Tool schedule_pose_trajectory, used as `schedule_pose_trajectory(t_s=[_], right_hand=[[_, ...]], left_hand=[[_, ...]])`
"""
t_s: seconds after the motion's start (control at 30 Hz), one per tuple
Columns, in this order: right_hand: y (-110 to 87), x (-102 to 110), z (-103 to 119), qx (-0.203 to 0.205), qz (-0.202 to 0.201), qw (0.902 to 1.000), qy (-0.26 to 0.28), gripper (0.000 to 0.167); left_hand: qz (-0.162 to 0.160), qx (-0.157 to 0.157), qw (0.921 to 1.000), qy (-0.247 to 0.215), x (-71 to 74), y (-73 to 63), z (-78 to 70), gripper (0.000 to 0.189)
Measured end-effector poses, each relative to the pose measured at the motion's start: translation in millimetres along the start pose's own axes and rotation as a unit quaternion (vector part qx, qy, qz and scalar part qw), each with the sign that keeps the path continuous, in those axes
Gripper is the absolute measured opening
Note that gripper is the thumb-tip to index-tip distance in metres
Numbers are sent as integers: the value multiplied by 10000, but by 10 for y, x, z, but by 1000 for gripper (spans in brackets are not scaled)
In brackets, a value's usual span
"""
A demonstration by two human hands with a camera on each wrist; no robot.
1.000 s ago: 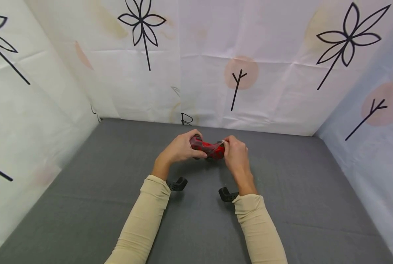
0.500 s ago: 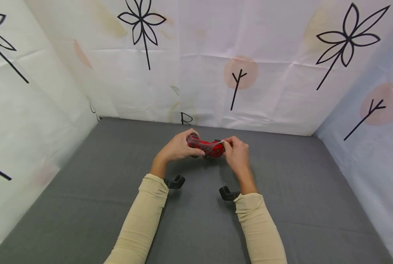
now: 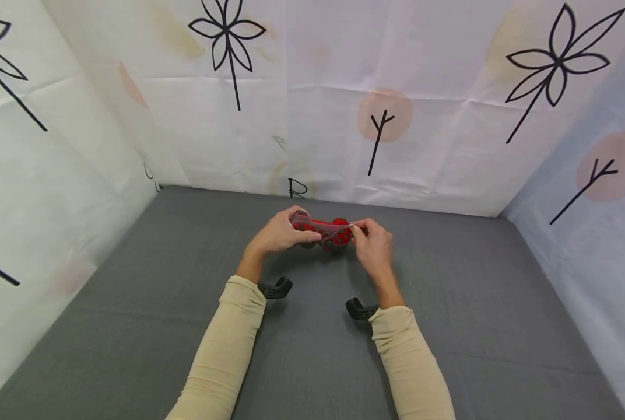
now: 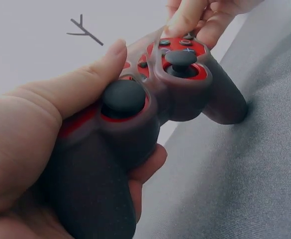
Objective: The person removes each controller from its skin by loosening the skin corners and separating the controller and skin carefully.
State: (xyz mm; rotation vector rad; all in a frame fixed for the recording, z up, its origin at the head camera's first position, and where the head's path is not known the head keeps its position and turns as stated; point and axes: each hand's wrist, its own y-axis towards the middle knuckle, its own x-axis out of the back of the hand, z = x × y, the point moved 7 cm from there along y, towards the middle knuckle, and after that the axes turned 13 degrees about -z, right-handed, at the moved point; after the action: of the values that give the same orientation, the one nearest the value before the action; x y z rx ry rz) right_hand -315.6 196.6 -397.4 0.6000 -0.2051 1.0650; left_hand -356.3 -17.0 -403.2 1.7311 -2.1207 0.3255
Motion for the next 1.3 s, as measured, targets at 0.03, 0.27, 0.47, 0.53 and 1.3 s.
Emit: schedule_pose_trajectory(t_s=[0.03,0.27,0.47,0.53,1.3], right_hand=[[-6,-8,-1,73,9,10000,-48,25],[-22,-31,100,1199,230,9901,-700,26],[-38,-29,169,1535,1088,9745,-1220,34],[-48,-46,156,1279,1432,9736,-1233,38],[55,381,383,218,1290,9857,1060,44]], left_hand=[[-4,35,10000,-43,1,-1,7,60],[-51,187,9997,-138,-5,-11,30,57],[-136,334,9993,-49,-14,-11,72,58],[-224,393,9990,2,5,-5,97,57],[-500,-1270,9843,-1117,139,-98,-426,42]])
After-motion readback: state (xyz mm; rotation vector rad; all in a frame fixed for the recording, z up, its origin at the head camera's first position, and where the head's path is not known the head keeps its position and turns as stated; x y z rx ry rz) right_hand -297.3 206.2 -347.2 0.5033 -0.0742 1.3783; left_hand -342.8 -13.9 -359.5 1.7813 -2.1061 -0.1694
